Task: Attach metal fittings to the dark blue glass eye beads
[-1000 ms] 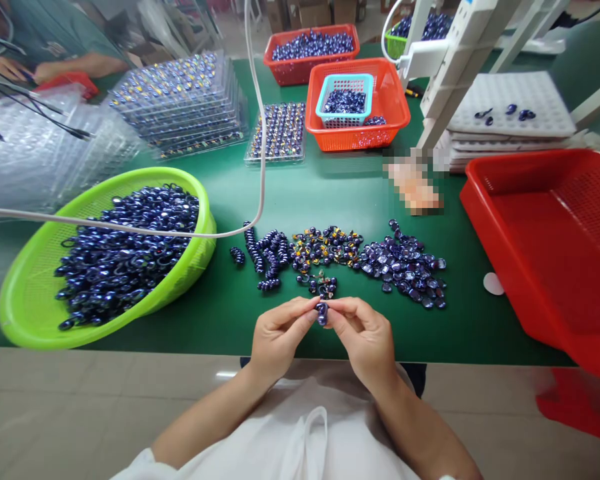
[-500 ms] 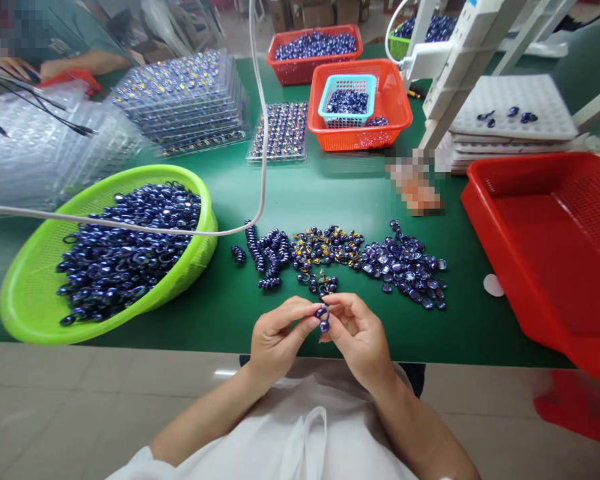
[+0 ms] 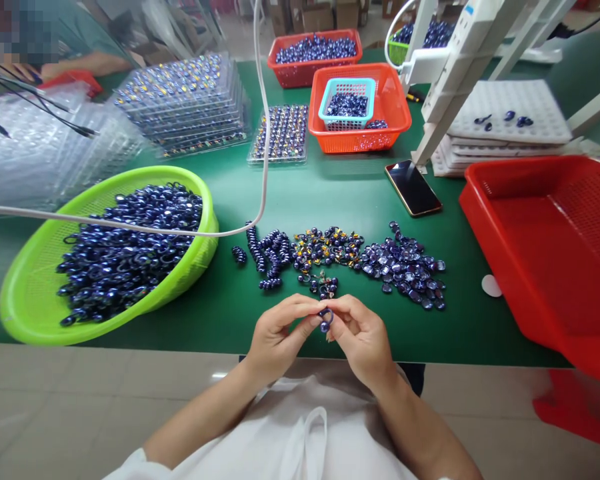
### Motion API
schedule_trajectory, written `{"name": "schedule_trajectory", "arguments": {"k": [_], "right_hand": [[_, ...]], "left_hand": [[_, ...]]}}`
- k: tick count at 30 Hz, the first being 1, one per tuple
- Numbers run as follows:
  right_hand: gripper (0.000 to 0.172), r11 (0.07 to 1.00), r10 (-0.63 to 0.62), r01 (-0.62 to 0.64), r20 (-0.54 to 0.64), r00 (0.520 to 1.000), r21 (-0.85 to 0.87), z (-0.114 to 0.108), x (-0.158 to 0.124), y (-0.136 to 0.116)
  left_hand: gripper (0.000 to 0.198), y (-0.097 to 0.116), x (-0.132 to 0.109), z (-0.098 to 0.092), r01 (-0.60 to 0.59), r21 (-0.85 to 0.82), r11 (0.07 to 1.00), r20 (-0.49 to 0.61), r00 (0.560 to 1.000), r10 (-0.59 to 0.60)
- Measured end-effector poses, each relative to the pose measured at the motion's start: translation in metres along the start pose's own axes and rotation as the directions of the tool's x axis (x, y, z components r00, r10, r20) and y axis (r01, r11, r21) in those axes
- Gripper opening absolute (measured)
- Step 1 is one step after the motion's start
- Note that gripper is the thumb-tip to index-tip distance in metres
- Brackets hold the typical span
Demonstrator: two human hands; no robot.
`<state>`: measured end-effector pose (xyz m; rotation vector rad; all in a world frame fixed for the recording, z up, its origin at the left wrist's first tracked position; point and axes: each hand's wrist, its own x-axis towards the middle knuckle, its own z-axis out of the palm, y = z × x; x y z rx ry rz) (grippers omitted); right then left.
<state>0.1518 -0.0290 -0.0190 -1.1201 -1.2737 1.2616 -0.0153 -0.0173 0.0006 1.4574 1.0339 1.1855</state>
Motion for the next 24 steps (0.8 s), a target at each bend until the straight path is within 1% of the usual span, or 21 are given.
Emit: {"name": "schedule_trajectory", "arguments": {"k": [2, 3, 5, 6, 8, 10, 11, 12, 14, 16, 17, 19, 20, 21, 22, 24], "right_hand": [[0.013, 0.986, -0.071, 0.071, 0.008, 0.997, -0.151, -0.005, 0.003, -0.005], [0.014, 0.963, -0.114, 0.112, 0.009, 0.993, -0.245, -0.008, 0.004, -0.007], [0.017, 0.883, -0.216, 0.208, 0.029, 0.976, -0.421, -0.012, 0.006, -0.011], [0.019, 0.833, -0.273, 0.263, 0.051, 0.961, -0.487, -0.014, 0.007, -0.012], [0.024, 0.732, -0.382, 0.370, 0.104, 0.918, -0.572, -0.016, 0.008, -0.013], [0.028, 0.649, -0.468, 0.444, 0.135, 0.873, -0.618, -0.016, 0.009, -0.012], [0.030, 0.624, -0.496, 0.465, 0.142, 0.857, -0.628, -0.015, 0.009, -0.012], [0.031, 0.612, -0.511, 0.478, 0.147, 0.847, -0.630, -0.015, 0.009, -0.011], [0.033, 0.619, -0.511, 0.491, 0.159, 0.844, -0.613, -0.015, 0.008, -0.011], [0.032, 0.649, -0.482, 0.496, 0.193, 0.855, -0.577, -0.015, 0.008, -0.013], [0.031, 0.663, -0.463, 0.501, 0.221, 0.858, -0.556, -0.016, 0.009, -0.013], [0.029, 0.678, -0.434, 0.517, 0.283, 0.855, -0.522, -0.018, 0.010, -0.014], [0.028, 0.676, -0.429, 0.528, 0.309, 0.849, -0.513, -0.019, 0.010, -0.014], [0.026, 0.668, -0.428, 0.538, 0.326, 0.843, -0.513, -0.020, 0.010, -0.014], [0.025, 0.657, -0.429, 0.546, 0.337, 0.838, -0.520, -0.021, 0.011, -0.014], [0.023, 0.635, -0.430, 0.557, 0.354, 0.831, -0.535, -0.024, 0.011, -0.013]], "left_hand": [[0.027, 0.004, 0.001, -0.001, -0.017, 0.051, 0.999, 0.012, 1.000, 0.017], [0.029, 0.006, 0.001, -0.001, -0.031, 0.073, 0.997, 0.010, 0.999, 0.031], [0.032, 0.007, 0.000, 0.000, -0.046, 0.099, 0.994, -0.006, 0.999, 0.047], [0.030, 0.008, 0.000, 0.001, -0.037, 0.105, 0.994, -0.017, 0.999, 0.039], [0.017, 0.007, 0.001, 0.003, 0.027, 0.092, 0.995, -0.036, 0.999, -0.023], [0.008, 0.006, 0.002, 0.005, 0.174, -0.008, 0.985, -0.040, 0.984, -0.174], [0.010, 0.006, 0.004, 0.005, 0.272, -0.096, 0.958, -0.020, 0.961, -0.275], [0.013, 0.005, 0.005, 0.005, 0.370, -0.200, 0.907, 0.019, 0.927, -0.374], [0.020, 0.003, 0.008, 0.003, 0.535, -0.387, 0.751, 0.142, 0.840, -0.524], [0.025, 0.000, 0.010, 0.002, 0.641, -0.484, 0.596, 0.272, 0.758, -0.593], [0.027, -0.001, 0.010, 0.002, 0.676, -0.503, 0.539, 0.322, 0.725, -0.608], [0.028, -0.003, 0.010, 0.001, 0.720, -0.509, 0.473, 0.385, 0.681, -0.622], [0.028, -0.004, 0.009, 0.001, 0.727, -0.506, 0.464, 0.397, 0.674, -0.623], [0.028, -0.004, 0.008, 0.001, 0.726, -0.500, 0.472, 0.397, 0.676, -0.620], [0.029, -0.004, 0.007, 0.000, 0.718, -0.492, 0.493, 0.389, 0.687, -0.613], [0.031, -0.003, 0.005, -0.001, 0.674, -0.481, 0.561, 0.352, 0.734, -0.580]]}}
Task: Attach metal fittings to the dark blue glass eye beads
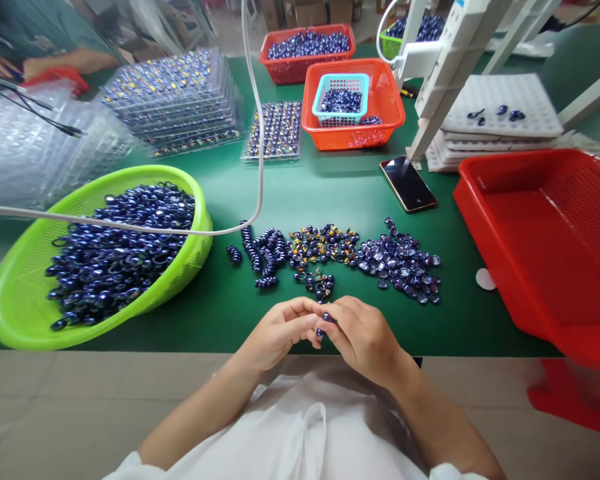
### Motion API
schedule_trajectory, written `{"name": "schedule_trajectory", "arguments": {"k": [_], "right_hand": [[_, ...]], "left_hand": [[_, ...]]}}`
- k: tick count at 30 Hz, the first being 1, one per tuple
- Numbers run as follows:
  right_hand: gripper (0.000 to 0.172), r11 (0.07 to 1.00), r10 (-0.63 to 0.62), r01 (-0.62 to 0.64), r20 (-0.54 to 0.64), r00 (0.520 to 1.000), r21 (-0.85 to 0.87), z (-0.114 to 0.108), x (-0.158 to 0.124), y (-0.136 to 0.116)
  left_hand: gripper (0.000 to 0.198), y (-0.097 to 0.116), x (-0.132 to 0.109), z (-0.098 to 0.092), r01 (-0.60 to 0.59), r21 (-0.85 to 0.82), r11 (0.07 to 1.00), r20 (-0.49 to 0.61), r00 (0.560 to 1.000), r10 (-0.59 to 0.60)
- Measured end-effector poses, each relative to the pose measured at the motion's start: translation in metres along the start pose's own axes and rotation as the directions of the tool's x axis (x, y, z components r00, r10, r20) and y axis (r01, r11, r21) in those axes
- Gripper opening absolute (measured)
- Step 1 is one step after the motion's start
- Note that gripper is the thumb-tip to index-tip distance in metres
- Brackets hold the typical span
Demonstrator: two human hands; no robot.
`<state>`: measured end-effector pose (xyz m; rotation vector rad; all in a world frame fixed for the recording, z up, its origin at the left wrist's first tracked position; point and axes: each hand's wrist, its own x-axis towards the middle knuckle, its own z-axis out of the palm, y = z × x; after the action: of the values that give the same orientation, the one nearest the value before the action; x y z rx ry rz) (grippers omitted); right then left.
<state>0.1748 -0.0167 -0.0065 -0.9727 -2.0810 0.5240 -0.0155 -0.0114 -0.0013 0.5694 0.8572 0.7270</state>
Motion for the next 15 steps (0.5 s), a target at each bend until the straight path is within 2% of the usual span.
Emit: {"name": "schedule_trajectory", "arguments": {"k": [3, 6, 9, 15], "right_hand": [[0.018, 0.999, -0.022, 0.023, 0.029, 0.999, -0.028, 0.001, -0.003, 0.002], [0.013, 0.997, -0.063, 0.065, 0.041, 0.997, -0.052, 0.004, -0.006, 0.001], [0.010, 0.992, -0.098, 0.099, 0.021, 0.995, -0.072, 0.007, -0.007, -0.001], [0.010, 0.985, -0.156, 0.155, -0.009, 0.988, -0.081, 0.011, -0.009, -0.005]], "left_hand": [[0.045, 0.002, -0.005, 0.000, -0.123, 0.102, 0.987, 0.024, 0.992, 0.121], [0.055, 0.005, -0.008, 0.001, -0.188, 0.295, 0.937, 0.091, 0.981, 0.169], [0.045, 0.006, -0.008, 0.003, -0.235, 0.443, 0.865, 0.148, 0.971, 0.188], [0.033, 0.007, -0.011, 0.008, -0.277, 0.477, 0.834, 0.142, 0.961, 0.237]]}}
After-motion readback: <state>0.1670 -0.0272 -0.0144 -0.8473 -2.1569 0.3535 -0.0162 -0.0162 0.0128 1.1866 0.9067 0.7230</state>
